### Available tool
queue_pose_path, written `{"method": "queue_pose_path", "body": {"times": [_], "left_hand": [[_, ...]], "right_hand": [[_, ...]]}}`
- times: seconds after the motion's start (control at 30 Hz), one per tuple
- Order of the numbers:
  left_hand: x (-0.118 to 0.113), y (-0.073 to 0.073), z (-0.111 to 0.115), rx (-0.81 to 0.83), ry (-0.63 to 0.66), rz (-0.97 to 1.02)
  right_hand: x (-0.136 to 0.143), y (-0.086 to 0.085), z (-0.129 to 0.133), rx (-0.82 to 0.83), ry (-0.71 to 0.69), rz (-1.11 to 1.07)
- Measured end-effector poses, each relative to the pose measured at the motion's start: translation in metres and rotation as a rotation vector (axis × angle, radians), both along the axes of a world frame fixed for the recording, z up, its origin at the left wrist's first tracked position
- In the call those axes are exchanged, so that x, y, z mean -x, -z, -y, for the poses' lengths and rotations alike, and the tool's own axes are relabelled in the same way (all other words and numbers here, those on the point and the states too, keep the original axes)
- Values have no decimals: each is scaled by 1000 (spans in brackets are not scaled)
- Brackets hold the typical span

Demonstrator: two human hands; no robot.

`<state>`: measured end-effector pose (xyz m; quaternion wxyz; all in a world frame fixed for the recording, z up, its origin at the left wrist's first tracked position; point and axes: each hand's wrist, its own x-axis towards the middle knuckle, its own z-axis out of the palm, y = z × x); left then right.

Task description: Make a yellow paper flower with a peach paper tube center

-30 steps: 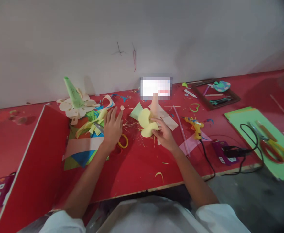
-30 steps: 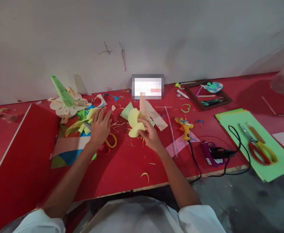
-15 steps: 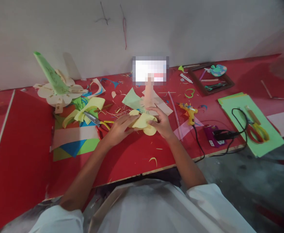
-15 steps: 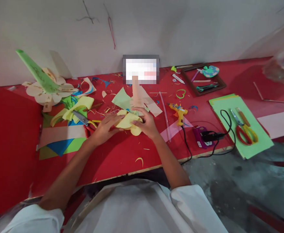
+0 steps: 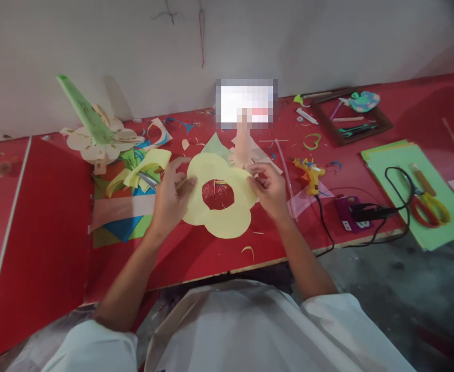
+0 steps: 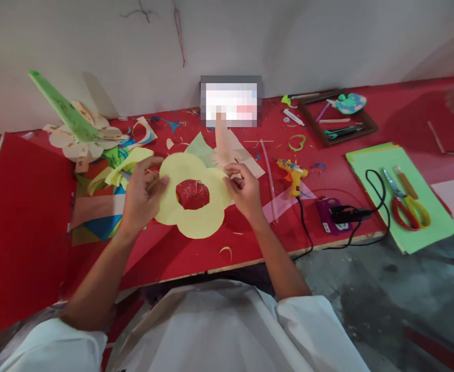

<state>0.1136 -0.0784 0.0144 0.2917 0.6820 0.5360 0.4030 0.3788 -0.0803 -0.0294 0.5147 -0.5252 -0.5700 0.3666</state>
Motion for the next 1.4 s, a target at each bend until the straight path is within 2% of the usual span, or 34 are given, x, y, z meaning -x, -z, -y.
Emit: {"method": "queue_pose_path", "body": {"times": [0.17,0.27,0.37,0.43,0.6,0.67,0.73,0.83,1.03,1.13,1.2,1.27,1.33,1.4], "left_hand": [[3,23,19,-87,24,-521],[-6,36,29,-167,206,-703],[-20,47,35,-213,441,-748],[-28,55,36,-212,520,-767],[-40,70,35,-182,509,-778],[-41,72,34,-177,488,-777],[-41,71,34,-176,492,-778],[-39,63,34,-178,520,-764],[-38,41,30,-205,386,-626],[-41,35,26,-222,373,-493],[-43,32,24,-212,355,-384],[-49,31,24,-160,323,-259],[-58,30,23,-38,301,-110],[-72,29,20,133,314,99]], "right_hand": [[4,17,3,43,-182,337],[4,21,7,-7,-153,498],[-3,14,10,-53,-38,587],[-9,9,12,-48,15,635],[-29,5,29,-2,43,713],[-40,8,37,21,111,777],[-50,9,41,51,237,880],[-64,9,39,142,354,1073],[-78,4,25,357,300,1289],[-84,4,21,442,222,1326],[-86,5,22,448,225,1299],[-83,6,27,385,291,1205],[-71,7,36,261,344,1035],[-50,7,50,117,298,828]]}}
